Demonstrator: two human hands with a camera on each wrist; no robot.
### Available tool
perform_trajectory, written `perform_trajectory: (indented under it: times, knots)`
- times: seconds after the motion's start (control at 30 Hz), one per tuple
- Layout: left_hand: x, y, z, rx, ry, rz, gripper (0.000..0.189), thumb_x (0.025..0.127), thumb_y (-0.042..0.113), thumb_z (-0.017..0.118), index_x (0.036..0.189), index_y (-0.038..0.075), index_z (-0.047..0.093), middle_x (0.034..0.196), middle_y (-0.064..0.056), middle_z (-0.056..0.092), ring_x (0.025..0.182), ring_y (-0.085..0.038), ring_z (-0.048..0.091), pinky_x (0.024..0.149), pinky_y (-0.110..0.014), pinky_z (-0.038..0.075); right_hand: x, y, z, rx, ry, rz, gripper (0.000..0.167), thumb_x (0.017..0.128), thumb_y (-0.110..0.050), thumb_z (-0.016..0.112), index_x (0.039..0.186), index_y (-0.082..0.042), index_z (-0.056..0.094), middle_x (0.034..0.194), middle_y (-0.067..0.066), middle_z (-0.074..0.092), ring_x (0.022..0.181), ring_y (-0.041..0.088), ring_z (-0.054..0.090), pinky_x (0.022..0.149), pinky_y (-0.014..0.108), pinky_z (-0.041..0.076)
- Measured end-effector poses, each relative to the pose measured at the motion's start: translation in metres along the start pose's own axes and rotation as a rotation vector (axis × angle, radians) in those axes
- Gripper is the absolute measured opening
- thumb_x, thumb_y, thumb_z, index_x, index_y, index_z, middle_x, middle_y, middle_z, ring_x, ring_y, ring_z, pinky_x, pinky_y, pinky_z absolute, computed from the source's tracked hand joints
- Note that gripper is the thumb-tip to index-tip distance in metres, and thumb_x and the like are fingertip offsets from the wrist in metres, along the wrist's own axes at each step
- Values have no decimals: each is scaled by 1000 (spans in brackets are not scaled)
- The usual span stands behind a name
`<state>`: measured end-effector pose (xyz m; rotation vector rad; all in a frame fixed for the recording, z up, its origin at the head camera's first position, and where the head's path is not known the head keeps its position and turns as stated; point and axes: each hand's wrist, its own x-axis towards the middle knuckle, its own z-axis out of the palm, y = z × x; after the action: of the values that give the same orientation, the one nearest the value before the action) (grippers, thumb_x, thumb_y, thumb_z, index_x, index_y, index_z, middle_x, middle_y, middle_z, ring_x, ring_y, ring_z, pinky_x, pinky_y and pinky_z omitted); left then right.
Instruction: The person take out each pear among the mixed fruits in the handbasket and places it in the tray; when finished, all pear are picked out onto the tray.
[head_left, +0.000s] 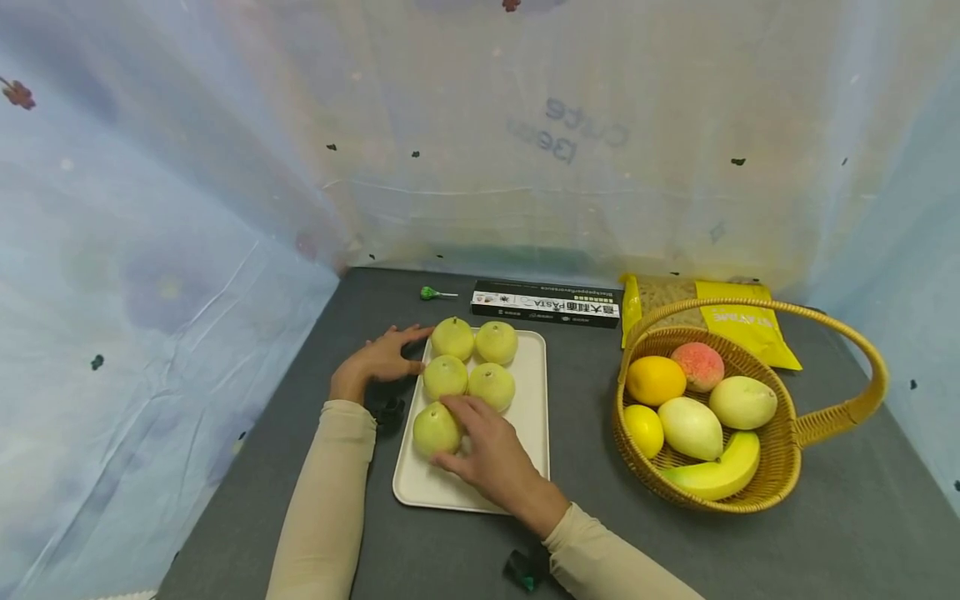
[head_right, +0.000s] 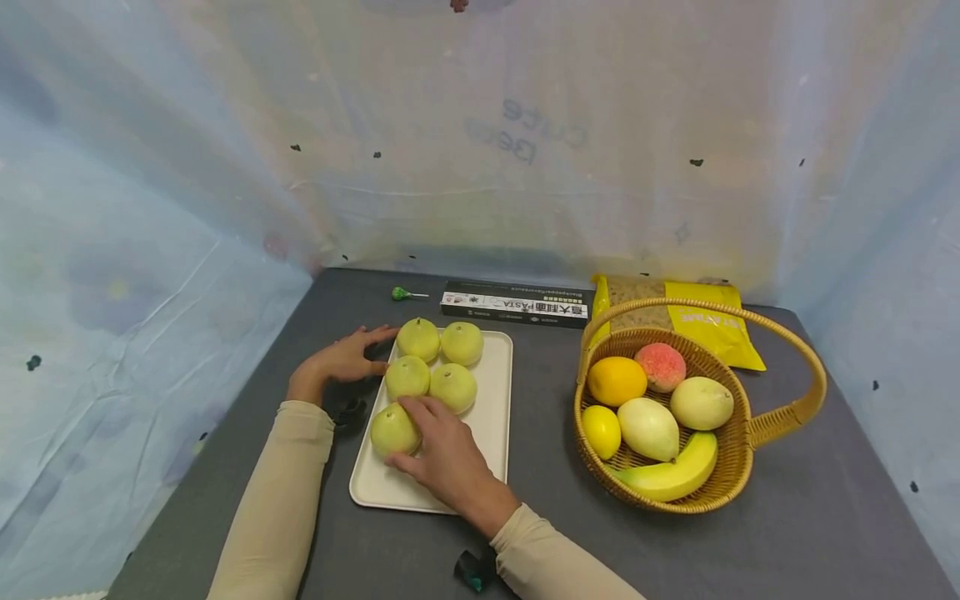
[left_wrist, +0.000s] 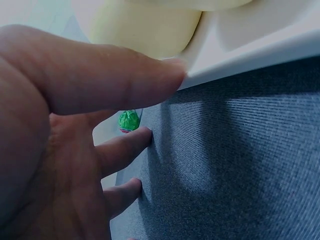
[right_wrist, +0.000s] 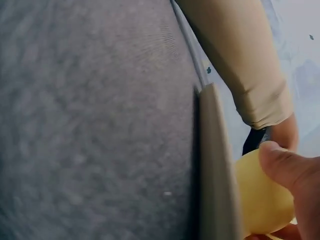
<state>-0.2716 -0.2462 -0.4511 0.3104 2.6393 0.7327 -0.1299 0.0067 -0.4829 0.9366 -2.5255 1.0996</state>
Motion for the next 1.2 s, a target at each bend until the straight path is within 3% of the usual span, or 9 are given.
perform_trajectory:
  times: [0.17, 0.47, 0.63, 0.77, 0.9, 1.03, 1.13, 1.2]
  knots:
    - [-1, 1, 0, -1, -3, 0, 78, 104, 28, 70, 174, 23, 36, 182, -18, 22, 168, -55, 5, 123, -89, 1, -2, -4, -15, -6, -31, 9, 80, 84, -33, 98, 151, -8, 63, 146, 8, 70, 135, 25, 69, 107, 43, 62]
    - [2, -1, 0, 5, -5, -15, 78, 104, 27, 70, 174, 23, 35, 183, -17, 21, 168, -55, 4, 123, -88, 0, -17, 8, -81, 499, -210, 70, 74, 91, -22, 93, 157, -18, 61, 158, 2, 63, 138, 26, 67, 110, 43, 60]
    - [2, -1, 1, -8, -11, -20, 79, 105, 27, 70, 175, 24, 34, 183, -17, 20, 168, -53, 2, 124, -88, -2, -34, 27, -125, 579, -210, 35, 68, 91, -10, 91, 153, -11, 64, 153, 8, 67, 136, 16, 68, 111, 43, 59]
    - [1, -2, 1, -8, -8, -22, 79, 104, 28, 70, 175, 24, 34, 183, -17, 20, 168, -54, 2, 124, -88, -2, -49, 42, -170, 544, -184, 82, 67, 89, 0, 89, 151, -8, 66, 151, 11, 69, 136, 20, 69, 113, 33, 57]
    - [2, -2, 1, -10, -7, -26, 79, 105, 28, 69, 175, 25, 34, 183, -16, 20, 169, -53, 2, 124, -87, -2, -64, 58, -216, 447, -154, 149, 65, 89, 4, 87, 150, -11, 67, 149, 8, 70, 137, 14, 68, 112, 20, 53]
    - [3, -2, 1, -5, -9, -19, 79, 105, 28, 69, 175, 25, 34, 183, -16, 20, 168, -54, 3, 124, -88, -2, -78, 74, -254, 259, -92, 207, 62, 91, 3, 86, 148, -13, 69, 146, -4, 72, 132, -1, 67, 106, 11, 52]
    - [3, -2, 1, -6, -9, -10, 79, 105, 28, 70, 175, 24, 34, 183, -17, 20, 168, -55, 3, 123, -88, -1, -87, 84, -277, 81, -62, 276, 59, 93, -8, 88, 147, -20, 70, 142, -14, 72, 123, -12, 65, 98, 5, 51]
    - [2, -2, 1, -6, -8, -8, 79, 105, 28, 70, 175, 24, 34, 183, -17, 20, 168, -55, 3, 123, -89, -1, -91, 91, -291, -52, -61, 326, 57, 93, -19, 90, 147, -25, 71, 141, -13, 72, 119, -17, 62, 91, 5, 51]
